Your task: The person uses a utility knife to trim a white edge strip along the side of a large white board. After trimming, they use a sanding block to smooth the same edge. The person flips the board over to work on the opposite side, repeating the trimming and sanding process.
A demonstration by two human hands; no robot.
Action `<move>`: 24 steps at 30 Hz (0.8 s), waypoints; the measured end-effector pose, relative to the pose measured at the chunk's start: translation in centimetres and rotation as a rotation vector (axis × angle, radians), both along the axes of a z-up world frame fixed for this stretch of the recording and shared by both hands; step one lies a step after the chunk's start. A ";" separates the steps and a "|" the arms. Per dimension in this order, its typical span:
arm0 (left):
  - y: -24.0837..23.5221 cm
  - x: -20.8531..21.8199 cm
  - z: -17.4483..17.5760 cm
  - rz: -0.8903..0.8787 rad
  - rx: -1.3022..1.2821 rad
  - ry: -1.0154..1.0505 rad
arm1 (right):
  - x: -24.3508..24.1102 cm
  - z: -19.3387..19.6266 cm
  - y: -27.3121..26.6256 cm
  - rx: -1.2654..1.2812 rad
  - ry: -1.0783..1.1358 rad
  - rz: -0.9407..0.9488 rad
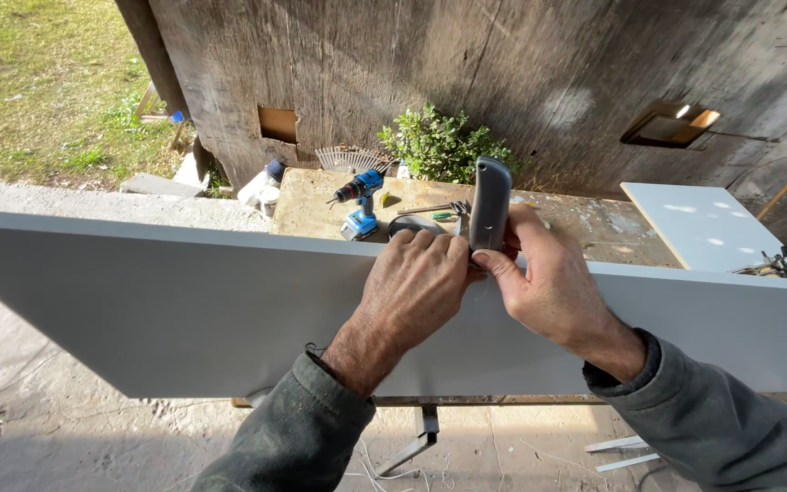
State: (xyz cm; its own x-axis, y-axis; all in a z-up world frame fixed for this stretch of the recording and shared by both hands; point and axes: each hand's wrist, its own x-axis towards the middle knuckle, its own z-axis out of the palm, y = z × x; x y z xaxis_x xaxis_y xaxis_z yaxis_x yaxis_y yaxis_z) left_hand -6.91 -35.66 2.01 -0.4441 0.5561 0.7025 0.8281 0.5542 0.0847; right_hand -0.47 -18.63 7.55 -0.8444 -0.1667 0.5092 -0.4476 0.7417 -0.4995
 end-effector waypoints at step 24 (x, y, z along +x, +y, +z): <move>-8.0 -1.5 0.3 -0.010 0.028 0.018 | -1.3 0.4 -8.4 0.024 -0.016 -0.070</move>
State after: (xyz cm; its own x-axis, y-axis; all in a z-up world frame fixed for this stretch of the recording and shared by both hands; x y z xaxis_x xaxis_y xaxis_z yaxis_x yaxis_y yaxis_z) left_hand -8.37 -43.68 2.28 -0.4256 0.5407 0.7255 0.8350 0.5437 0.0847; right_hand -1.82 -26.99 7.98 -0.8623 -0.1188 0.4923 -0.3863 0.7828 -0.4878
